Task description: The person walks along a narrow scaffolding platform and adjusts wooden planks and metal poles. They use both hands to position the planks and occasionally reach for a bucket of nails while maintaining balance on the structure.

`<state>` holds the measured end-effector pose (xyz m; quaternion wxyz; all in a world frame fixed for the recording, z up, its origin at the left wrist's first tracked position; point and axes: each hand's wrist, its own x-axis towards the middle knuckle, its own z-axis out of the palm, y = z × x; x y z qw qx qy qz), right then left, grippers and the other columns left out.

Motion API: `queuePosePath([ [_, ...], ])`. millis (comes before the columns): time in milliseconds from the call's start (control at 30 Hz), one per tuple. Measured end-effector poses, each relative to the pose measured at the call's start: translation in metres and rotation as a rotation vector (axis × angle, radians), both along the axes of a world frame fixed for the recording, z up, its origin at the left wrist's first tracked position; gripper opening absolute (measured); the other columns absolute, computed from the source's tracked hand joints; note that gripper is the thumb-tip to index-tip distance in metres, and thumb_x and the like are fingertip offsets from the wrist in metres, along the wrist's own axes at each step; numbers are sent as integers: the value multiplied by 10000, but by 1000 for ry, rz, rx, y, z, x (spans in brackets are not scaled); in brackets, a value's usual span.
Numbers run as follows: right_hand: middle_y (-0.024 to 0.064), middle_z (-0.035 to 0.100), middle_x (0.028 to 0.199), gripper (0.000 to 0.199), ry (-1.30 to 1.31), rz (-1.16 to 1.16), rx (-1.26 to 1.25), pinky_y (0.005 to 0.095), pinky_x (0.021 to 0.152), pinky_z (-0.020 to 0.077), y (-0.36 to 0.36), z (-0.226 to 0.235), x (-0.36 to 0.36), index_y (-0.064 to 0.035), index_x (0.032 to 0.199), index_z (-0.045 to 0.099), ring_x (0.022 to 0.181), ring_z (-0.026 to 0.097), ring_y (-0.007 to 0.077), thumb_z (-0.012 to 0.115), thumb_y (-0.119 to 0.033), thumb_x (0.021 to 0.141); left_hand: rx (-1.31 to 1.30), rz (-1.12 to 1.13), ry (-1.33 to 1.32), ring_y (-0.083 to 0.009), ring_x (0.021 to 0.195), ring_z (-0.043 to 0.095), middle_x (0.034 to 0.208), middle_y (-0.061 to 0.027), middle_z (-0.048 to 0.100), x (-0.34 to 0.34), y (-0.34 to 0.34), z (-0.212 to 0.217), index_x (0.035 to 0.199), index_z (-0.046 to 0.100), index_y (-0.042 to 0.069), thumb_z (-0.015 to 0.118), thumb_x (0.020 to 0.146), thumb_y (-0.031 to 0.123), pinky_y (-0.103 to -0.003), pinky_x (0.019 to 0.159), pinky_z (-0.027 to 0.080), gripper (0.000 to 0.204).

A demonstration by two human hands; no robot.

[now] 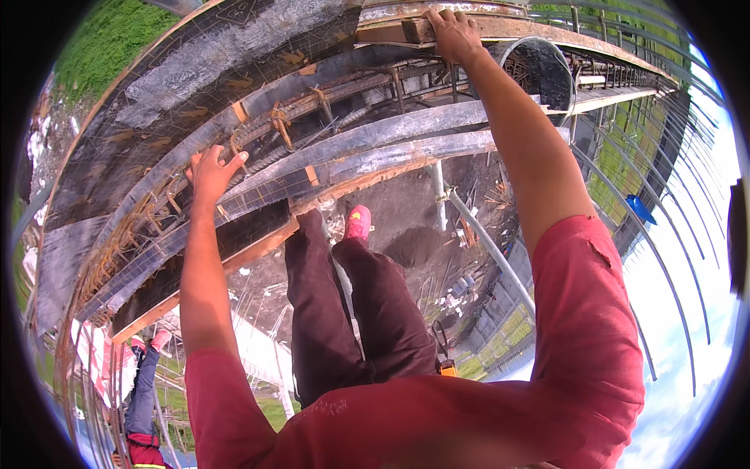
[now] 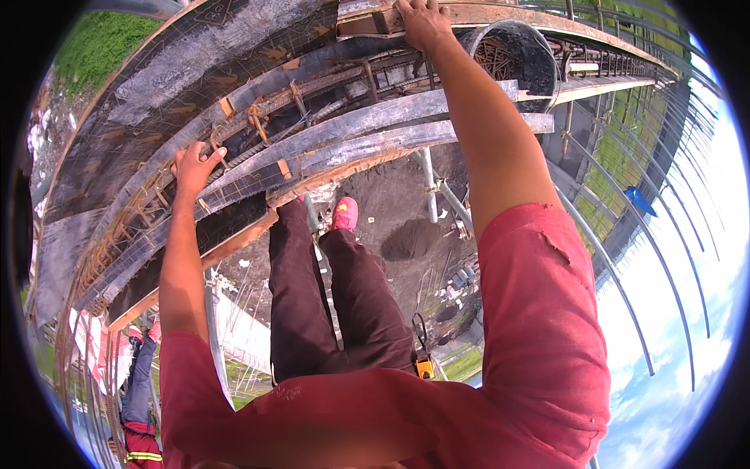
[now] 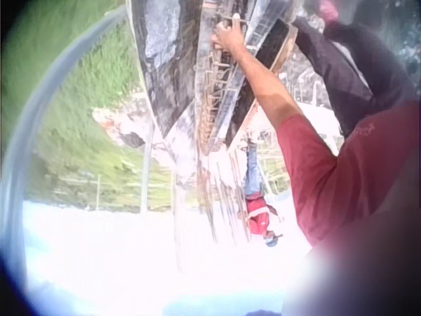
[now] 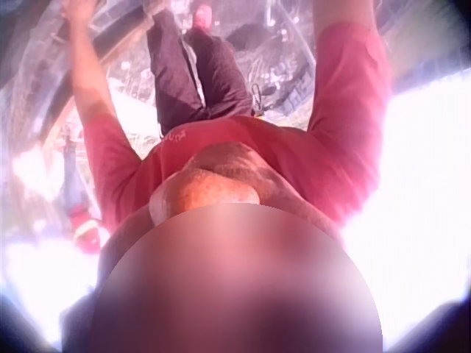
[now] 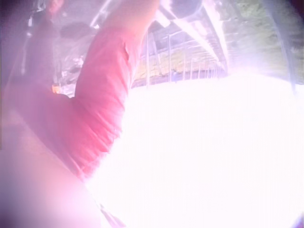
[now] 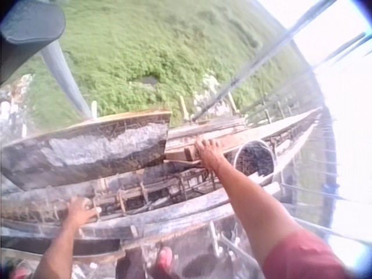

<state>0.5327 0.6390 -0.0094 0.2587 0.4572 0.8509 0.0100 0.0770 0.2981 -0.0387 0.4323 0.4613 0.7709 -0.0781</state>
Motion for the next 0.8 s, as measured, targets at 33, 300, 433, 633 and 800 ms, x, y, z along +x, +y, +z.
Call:
queuePosePath([
  [33,132,578,1363,607,-4,-9,-8,560,1069,413,2,-2,-1,-206,1422,487,1326,509,378,695,-118,859,-16,-1,10,-282,1325,422,1060,-136,736,0,0,1,1330,633,41,703,800,750,-523,1108,233,888],
  [300,136,556,1382,465,-21,-64,-51,649,1102,348,0,14,-13,-220,1413,459,1329,492,400,553,-136,965,-45,16,78,-324,1324,441,1131,-158,734,8,11,3,1306,648,30,740,783,662,-533,1120,261,826],
  [433,141,557,1372,516,-48,39,-189,627,1098,373,17,23,-8,-207,1412,452,1310,525,381,604,-108,929,-18,54,89,-316,1318,456,1136,-161,732,9,9,6,1254,673,26,777,752,629,-502,1124,259,791],
  [633,121,564,1367,778,-3,150,-350,613,1040,427,39,29,3,-222,1432,431,1311,534,365,829,-180,765,-103,78,103,-302,1274,515,1310,-160,544,13,15,8,1294,658,34,799,745,622,-476,1139,264,817],
  [800,127,526,1410,763,106,160,-334,622,1050,405,37,26,5,-229,1435,433,1346,500,366,826,-193,782,-111,119,86,-305,1346,450,1281,-181,651,10,12,5,1332,638,19,781,732,634,-477,1128,253,871],
])
